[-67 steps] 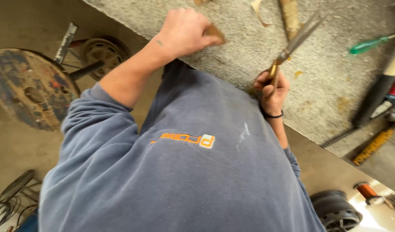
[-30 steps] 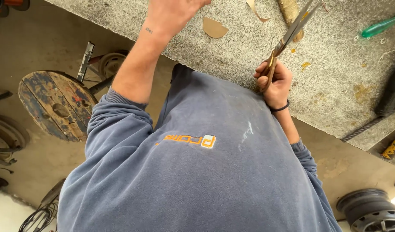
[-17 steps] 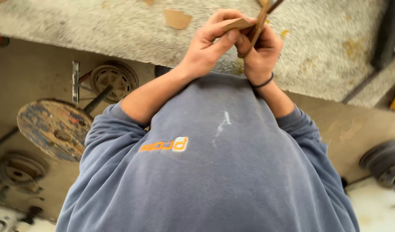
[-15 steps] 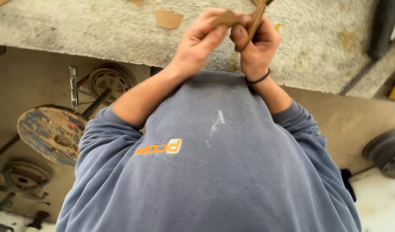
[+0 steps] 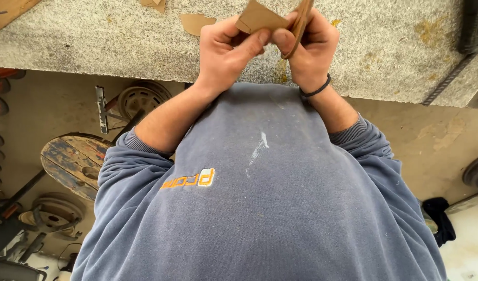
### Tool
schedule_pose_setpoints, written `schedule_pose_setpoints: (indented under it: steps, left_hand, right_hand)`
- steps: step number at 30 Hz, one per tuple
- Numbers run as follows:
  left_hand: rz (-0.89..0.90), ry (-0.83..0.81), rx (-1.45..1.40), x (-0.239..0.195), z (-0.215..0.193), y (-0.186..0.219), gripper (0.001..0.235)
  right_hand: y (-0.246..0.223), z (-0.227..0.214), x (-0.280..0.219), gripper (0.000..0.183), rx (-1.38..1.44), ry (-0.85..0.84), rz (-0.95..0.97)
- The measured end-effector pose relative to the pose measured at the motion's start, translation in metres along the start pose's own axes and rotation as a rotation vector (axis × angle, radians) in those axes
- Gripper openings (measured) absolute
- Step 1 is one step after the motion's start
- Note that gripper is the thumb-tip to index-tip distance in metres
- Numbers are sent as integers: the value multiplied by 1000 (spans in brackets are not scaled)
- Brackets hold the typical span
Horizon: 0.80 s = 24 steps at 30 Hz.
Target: Cutting pieces of cardboard or insulation paper into specific shapes using scissors at a workbench.
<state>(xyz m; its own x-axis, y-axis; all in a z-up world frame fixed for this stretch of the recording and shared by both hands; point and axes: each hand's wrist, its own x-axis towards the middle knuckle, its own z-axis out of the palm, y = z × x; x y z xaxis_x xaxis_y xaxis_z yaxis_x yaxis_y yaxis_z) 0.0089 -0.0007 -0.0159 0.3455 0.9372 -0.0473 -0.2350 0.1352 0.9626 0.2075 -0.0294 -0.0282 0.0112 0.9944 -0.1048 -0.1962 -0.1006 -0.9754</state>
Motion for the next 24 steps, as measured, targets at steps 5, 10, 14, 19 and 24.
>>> schedule_pose_setpoints:
  steps: [5, 10, 14, 19, 24]
  left_hand:
    - [39, 209, -148, 14, -8, 8, 11]
    - [169, 272, -152, 25, -7, 18, 10]
    - [226, 248, -144, 28, -1, 15, 8]
    - [302, 163, -137, 28, 1, 9, 13]
    - [264, 172, -159, 27, 2, 10, 16]
  right_hand:
    - [-2, 1, -7, 29, -215, -199, -44]
    - [-2, 7, -11, 60, -421, -432, -52]
    - [4, 6, -12, 76, -387, -424, 19]
    - [2, 7, -12, 82, -291, -370, 49]
    - [1, 8, -12, 81, -303, -365, 36]
